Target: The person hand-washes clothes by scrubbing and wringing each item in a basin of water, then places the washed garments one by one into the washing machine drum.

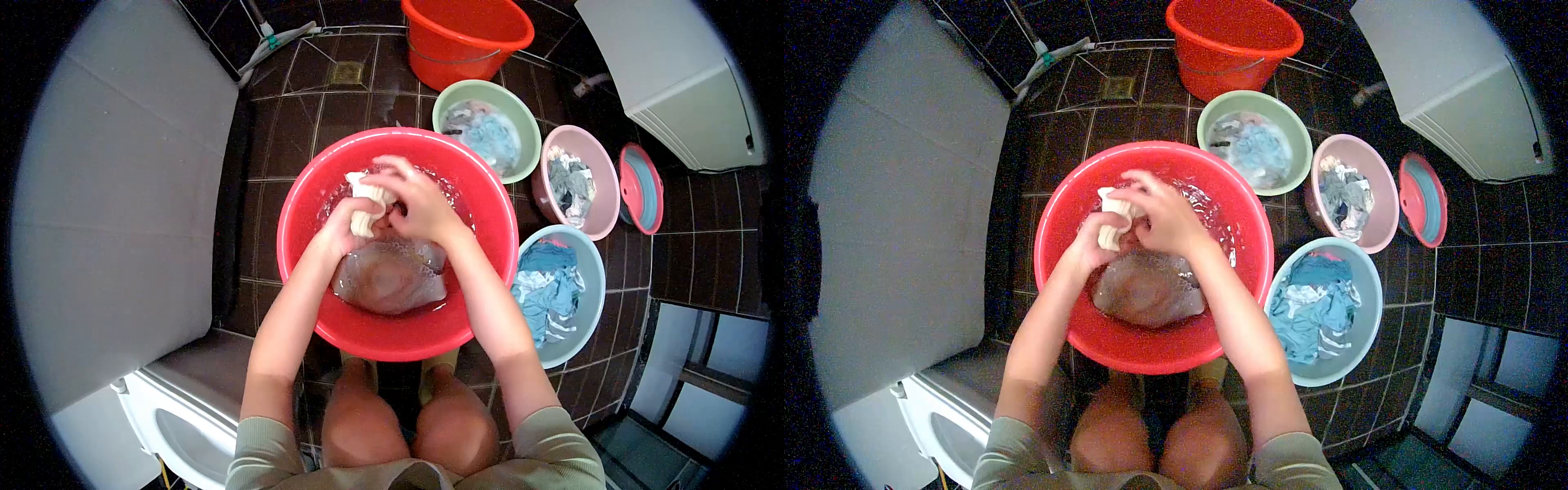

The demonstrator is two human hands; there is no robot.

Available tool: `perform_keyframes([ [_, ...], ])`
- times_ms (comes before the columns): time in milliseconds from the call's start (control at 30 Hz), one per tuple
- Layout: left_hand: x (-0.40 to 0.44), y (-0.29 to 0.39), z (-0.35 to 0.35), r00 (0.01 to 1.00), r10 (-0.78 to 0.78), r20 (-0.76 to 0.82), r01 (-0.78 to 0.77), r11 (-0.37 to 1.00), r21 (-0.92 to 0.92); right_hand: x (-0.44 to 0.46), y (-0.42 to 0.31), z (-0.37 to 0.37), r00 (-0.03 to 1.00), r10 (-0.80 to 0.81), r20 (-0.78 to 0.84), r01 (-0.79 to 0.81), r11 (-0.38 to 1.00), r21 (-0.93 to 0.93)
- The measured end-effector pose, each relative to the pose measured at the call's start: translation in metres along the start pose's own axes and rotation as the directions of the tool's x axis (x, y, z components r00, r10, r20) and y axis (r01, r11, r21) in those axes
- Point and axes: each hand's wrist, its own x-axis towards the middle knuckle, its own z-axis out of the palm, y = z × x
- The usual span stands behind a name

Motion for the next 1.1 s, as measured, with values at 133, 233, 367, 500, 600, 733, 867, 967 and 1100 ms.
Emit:
perform_keyframes([
  [133, -0.002, 0.001, -0.002, 0.994, -0.102, -0.027, 0.105, 0.987, 0.121, -0.008, -0.009, 0.008, 0.987, 0.042, 0.157, -0.033, 0.998, -0.061],
  [233, -0.001, -0.007, 0.015, 0.996, -0.086, 0.021, 0.068, 0.892, 0.447, -0.012, -0.011, -0.002, 0.951, 0.148, 0.271, -0.084, 0.969, -0.234],
  [367, 0.002, -0.011, 0.015, 0.992, 0.097, -0.083, 0.033, 0.434, 0.900, -0.022, -0.009, -0.004, 0.926, 0.239, 0.292, -0.083, 0.883, -0.462],
  [500, -0.021, -0.007, 0.043, 0.997, 0.037, -0.064, 0.060, 0.100, 0.993, -0.025, -0.022, -0.011, 0.855, 0.312, 0.414, 0.017, 0.781, -0.625],
  [600, -0.032, -0.010, 0.052, 0.991, 0.084, 0.104, -0.063, -0.391, 0.918, -0.019, -0.035, -0.015, 0.685, 0.544, 0.485, -0.221, 0.789, -0.573],
  [733, -0.033, -0.007, 0.048, 0.929, -0.069, 0.363, -0.319, -0.645, 0.695, -0.049, -0.028, 0.000, 0.677, 0.484, 0.555, -0.675, 0.709, 0.206],
  [867, -0.030, -0.007, 0.035, 0.718, -0.212, 0.662, -0.565, -0.734, 0.377, -0.084, -0.035, 0.028, 0.413, 0.426, 0.805, -0.879, -0.044, 0.474],
  [967, -0.029, -0.011, 0.032, 0.612, -0.278, 0.740, -0.621, -0.749, 0.232, -0.092, -0.044, 0.030, 0.412, 0.154, 0.898, -0.746, -0.509, 0.429],
  [1100, -0.040, -0.016, 0.032, 0.685, -0.210, 0.698, -0.589, -0.724, 0.360, -0.091, -0.047, 0.025, 0.359, 0.106, 0.927, -0.808, -0.461, 0.366],
])
